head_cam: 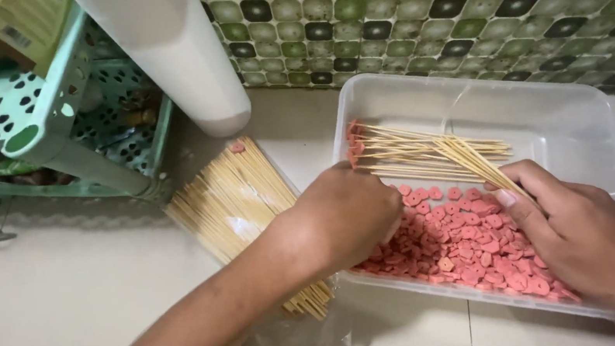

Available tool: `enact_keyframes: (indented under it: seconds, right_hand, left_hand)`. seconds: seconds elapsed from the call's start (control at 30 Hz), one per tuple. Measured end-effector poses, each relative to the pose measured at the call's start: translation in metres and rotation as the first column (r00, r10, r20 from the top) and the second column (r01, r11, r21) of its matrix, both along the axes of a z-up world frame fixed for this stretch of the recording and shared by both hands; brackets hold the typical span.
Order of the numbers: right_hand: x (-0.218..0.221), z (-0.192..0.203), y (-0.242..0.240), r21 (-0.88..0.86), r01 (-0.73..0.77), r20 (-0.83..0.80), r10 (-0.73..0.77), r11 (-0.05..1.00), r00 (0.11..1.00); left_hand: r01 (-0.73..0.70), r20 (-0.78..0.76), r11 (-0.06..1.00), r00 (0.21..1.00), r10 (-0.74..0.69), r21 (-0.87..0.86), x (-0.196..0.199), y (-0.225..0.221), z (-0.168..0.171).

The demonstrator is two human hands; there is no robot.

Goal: Organizing wooden skewers in a plastic container with diced food pieces for food preparation.

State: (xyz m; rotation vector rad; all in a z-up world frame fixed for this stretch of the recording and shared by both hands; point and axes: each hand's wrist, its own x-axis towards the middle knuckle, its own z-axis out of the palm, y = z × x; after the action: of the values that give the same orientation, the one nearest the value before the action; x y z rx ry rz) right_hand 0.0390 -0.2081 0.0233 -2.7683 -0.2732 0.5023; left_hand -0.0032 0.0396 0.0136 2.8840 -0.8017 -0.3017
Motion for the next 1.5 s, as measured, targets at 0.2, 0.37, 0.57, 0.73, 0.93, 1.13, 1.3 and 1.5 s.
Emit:
enact_keyframes:
  seconds: [0.2, 0.37, 0.57, 0.73, 0.93, 1.13, 1.3, 1.5]
  right_hand:
    - [0.000, -0.001, 0.000, 0.005, -0.017, 0.008, 0.017, 1.000, 1.000]
    - [-0.002, 0.003, 0.003, 0.003, 0.001, 0.004, -0.001, 1.000, 1.000]
    - [-0.004, 0.003, 0.002, 0.072, 0.008, 0.015, -0.009, 0.997, 1.000]
    - [-0.003, 0.005, 0.000, 0.114, 0.011, 0.035, -0.015, 0.993, 0.999]
    - [-0.002, -0.007, -0.014, 0.325, 0.017, 0.076, -0.044, 0.946, 0.996]
    - [-0.001, -0.018, -0.025, 0.678, -0.123, 0.210, -0.031, 0.724, 0.977]
    - [0.003, -0.019, -0.026, 0.681, -0.083, 0.162, -0.039, 0.727, 0.986]
    - [-0.001, -0.019, -0.025, 0.647, -0.099, 0.176, -0.021, 0.756, 0.984]
  left_hand:
    - [0.032, -0.157, 0.993, 0.988, -0.014, 0.111, 0.003, -0.006, 0.007]
    - [0.066, -0.128, 0.984, 0.991, -0.044, 0.167, 0.004, -0.008, 0.002]
    - [0.094, -0.146, 0.967, 0.987, -0.060, 0.236, 0.006, -0.008, 0.003]
    - [-0.013, -0.163, 0.998, 0.986, 0.024, 0.069, 0.006, -0.004, 0.011]
    - [-0.082, -0.251, 0.942, 0.968, -0.003, -0.325, 0.019, -0.007, 0.015]
    - [-0.011, -0.084, 0.599, 0.992, -0.094, -0.800, 0.026, -0.015, 0.014]
    - [-0.252, -0.229, 0.366, 0.968, 0.108, -0.896, 0.037, -0.010, 0.006]
    - [-0.232, -0.196, 0.217, 0.965, 0.172, -0.948, 0.038, -0.007, -0.001]
